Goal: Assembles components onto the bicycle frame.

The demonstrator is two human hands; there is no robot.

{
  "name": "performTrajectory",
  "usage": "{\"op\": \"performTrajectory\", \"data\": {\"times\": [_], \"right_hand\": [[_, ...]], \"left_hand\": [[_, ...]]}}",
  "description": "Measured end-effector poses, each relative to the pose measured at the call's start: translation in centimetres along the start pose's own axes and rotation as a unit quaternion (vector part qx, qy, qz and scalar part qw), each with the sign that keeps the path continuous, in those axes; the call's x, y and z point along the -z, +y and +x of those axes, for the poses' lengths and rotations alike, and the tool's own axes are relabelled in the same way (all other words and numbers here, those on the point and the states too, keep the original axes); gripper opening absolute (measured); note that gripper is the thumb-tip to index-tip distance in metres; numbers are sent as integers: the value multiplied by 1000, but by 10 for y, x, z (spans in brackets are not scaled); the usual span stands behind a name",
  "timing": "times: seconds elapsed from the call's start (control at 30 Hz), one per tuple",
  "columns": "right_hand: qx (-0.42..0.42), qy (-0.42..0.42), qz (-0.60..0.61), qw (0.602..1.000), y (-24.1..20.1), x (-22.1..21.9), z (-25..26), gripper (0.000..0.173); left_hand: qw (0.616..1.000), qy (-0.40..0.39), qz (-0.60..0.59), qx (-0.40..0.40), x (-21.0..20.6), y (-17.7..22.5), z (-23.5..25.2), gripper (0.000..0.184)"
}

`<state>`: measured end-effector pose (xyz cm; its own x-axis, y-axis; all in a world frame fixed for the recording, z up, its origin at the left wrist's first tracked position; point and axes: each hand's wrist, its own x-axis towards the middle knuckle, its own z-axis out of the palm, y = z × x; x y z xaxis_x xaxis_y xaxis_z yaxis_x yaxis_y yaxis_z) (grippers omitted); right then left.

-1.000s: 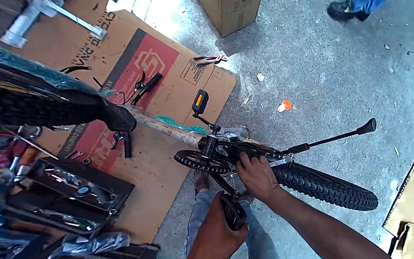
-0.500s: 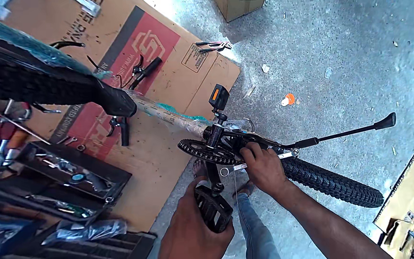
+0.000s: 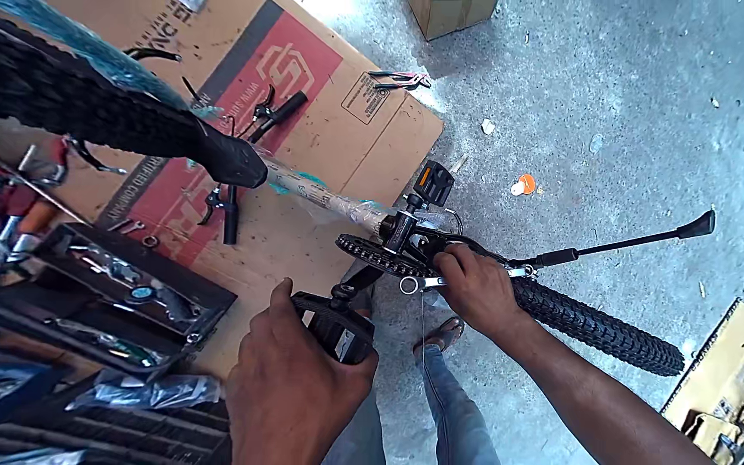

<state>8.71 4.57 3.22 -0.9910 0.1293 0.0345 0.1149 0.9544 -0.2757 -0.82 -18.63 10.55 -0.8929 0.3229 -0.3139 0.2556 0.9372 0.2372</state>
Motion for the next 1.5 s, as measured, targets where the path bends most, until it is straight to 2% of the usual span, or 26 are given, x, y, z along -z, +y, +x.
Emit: {"op": "performTrajectory", "data": {"times": [0.2,0.33,0.43,0.57,0.63,0.77,0.93,1.13,1.27,1.4,1.5], "right_hand": [[-20,5,-23,1000,-8,-2,-5,21],[-87,3,-24,996,-16,4,-14,37],[-115,10,-44,992,-12,6,-19,39],[-133,-7,-83,988,-6,-3,-24,65],[-138,-30,-99,985,-7,-8,-18,71],[-146,-49,-71,985,-8,-13,-10,67],[-103,4,-43,994,0,-10,-19,63],[-126,47,10,991,-1,0,-23,55],[-155,83,33,984,-2,29,-43,35],[-184,123,99,970,-2,72,-89,22],[-205,170,86,960,6,107,-114,24]], "left_hand": [[999,26,26,25,-1,-16,20,120],[998,14,27,46,-1,-27,37,118],[998,13,37,41,-3,-34,48,119],[999,13,37,34,-4,-37,49,117],[999,9,33,42,-6,-41,55,117],[997,-21,25,71,-25,-66,91,118],[996,-60,-13,66,-46,-89,118,115],[990,-100,-6,101,-89,-96,142,117],[981,-167,-44,93,-132,-108,160,115],[980,-170,-60,84,-147,-111,159,114],[970,-226,-28,91,-165,-108,165,120]]}}
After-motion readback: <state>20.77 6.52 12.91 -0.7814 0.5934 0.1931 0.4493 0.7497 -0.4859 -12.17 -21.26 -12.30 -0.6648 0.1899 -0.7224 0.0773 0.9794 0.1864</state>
